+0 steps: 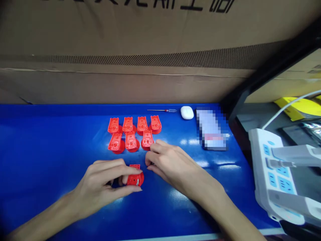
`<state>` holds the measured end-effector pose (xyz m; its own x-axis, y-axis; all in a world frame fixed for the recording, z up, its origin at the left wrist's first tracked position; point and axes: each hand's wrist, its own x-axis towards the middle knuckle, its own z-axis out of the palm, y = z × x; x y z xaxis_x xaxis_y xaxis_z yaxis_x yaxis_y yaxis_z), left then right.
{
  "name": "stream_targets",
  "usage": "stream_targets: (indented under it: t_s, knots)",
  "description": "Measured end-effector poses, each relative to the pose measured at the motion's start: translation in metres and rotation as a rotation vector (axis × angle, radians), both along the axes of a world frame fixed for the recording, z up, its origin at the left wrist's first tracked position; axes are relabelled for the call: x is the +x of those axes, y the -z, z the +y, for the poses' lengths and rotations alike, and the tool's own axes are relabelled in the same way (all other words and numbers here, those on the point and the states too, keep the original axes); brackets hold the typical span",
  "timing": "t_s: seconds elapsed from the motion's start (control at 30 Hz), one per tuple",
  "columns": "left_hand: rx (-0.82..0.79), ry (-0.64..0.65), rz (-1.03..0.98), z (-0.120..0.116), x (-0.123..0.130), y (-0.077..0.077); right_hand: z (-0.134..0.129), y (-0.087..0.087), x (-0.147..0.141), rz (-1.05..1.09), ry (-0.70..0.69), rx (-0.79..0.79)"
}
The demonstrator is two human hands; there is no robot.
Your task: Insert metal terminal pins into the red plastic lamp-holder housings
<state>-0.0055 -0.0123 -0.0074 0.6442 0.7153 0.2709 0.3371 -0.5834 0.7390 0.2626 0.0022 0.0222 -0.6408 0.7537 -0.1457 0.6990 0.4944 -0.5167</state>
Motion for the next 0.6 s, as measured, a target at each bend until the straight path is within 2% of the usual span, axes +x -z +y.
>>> stream_targets:
  t_s: [0.27,0.6]
  knots:
    - [0.021,-0.01,0.008,0.0004,-0.0001,0.0028,-0.0039,0.0037,-0.0044,-0.023,-0.025,0.082]
    - [0.026,-0.009,0.009,0.001,0.0013,0.0008,-0.0034,0.0044,-0.0003,-0.011,-0.009,0.086]
